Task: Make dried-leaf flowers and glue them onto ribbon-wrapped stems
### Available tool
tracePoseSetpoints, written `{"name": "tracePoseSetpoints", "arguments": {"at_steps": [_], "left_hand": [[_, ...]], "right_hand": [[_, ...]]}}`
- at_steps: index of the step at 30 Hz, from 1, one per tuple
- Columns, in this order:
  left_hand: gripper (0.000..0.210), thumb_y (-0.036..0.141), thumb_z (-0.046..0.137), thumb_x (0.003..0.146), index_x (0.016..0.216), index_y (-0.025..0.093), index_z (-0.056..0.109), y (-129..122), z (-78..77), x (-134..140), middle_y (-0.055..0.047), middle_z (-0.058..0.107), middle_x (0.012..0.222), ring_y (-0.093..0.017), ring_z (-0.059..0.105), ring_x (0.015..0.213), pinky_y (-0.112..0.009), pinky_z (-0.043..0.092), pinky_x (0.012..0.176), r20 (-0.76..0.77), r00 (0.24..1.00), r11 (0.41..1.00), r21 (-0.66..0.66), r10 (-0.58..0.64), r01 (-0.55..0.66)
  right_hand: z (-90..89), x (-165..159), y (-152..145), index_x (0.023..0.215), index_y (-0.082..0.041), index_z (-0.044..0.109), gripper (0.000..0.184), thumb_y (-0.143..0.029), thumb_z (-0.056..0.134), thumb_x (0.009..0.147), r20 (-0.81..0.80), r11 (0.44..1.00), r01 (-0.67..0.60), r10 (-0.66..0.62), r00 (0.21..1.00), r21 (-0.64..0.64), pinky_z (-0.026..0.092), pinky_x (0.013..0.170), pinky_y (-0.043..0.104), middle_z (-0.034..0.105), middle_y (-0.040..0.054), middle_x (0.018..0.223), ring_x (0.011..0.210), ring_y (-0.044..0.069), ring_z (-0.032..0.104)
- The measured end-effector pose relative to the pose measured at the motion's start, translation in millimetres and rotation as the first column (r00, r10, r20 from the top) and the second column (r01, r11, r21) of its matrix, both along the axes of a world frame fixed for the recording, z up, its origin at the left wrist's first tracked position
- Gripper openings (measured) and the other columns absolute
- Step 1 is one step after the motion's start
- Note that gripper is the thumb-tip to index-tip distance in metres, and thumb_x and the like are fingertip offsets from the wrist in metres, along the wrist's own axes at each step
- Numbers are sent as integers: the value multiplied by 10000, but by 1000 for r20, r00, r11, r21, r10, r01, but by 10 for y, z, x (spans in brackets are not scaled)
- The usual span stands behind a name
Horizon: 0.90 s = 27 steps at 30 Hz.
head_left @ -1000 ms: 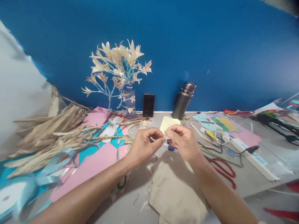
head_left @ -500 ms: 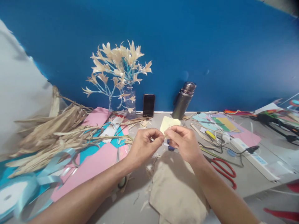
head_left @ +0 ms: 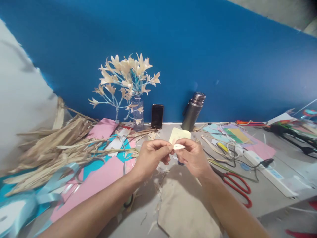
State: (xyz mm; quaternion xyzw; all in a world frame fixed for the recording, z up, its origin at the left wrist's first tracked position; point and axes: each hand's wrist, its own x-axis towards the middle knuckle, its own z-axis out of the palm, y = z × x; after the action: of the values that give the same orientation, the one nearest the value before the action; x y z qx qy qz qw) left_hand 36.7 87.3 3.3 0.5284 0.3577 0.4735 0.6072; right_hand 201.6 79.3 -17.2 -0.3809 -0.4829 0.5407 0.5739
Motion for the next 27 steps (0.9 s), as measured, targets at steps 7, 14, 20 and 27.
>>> {"name": "tracePoseSetpoints", "arguments": {"at_steps": [7,14,20,27], "left_hand": [[136,204,653,805,703,161,731,-99,-99,77,15,623,559,-79,540,470,-187,413,477,-119,955,916,336,270,-218],[120,194,667,855,789,188,767,-44,-196,62,18,636,609,-75,561,489,-193,437,510,-115,965,868,472,237,-157],[108,220,709,845,766,184,774,9,-173,24,4,643,585,-95,562,506,-212,461,520,-130,981,876,478,146,-67],[141,267,712,849,754,180,768,-60,-103,-6,-44,705,700,-126,600,591,-234,490,555,-175,982,873,487,68,26]], "right_hand": [[-100,-80,3,776,-177,678,239,-321,849,690,-63,999,42,-42,997,-3,274,401,183,500,-69,475,413,58,392],[-109,-83,-8,790,-184,649,331,-356,889,640,-190,997,-35,20,982,-75,268,401,176,525,-58,507,424,64,422],[-73,-37,-12,787,-186,630,377,-347,914,598,-237,985,-122,92,967,-118,241,405,174,525,-63,518,406,47,384],[-118,8,-39,770,-184,614,359,-381,891,656,-174,994,-110,106,979,-17,266,409,188,533,-59,543,406,50,401]]}}
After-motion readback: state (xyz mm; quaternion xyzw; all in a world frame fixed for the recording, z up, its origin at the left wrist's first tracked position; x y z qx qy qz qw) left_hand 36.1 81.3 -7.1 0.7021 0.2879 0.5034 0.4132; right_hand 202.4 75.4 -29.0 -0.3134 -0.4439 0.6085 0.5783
